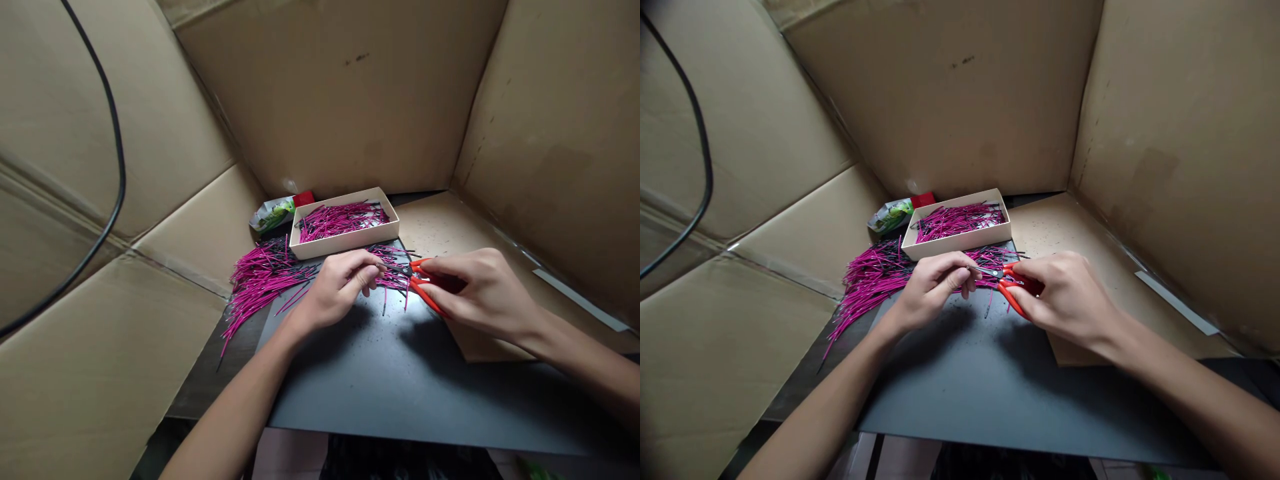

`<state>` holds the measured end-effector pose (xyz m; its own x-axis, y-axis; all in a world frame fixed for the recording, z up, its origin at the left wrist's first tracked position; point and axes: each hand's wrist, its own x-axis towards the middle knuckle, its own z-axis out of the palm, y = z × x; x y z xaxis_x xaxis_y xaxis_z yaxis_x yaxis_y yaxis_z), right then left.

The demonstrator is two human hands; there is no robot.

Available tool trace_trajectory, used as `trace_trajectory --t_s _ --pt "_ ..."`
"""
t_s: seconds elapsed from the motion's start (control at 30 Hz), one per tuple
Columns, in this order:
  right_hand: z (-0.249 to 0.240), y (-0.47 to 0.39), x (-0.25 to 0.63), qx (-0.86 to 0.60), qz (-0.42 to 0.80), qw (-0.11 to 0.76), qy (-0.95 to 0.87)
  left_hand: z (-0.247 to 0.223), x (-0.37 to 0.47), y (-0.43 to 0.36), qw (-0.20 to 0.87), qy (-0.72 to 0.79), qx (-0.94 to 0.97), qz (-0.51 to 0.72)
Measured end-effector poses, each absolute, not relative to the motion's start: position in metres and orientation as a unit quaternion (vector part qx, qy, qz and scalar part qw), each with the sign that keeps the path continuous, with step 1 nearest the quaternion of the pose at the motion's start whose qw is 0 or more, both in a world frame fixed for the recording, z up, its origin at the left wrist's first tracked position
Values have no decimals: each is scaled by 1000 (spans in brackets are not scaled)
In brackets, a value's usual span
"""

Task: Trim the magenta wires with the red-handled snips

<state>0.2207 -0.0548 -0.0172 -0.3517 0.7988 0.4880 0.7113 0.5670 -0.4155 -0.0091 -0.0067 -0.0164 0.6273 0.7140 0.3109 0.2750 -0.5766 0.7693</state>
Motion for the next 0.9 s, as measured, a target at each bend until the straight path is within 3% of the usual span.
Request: trace_trajectory --t_s 0.9 --pt "-15 -56 219 -468 86 331 -815 -15 -9 -7 341 301 835 308"
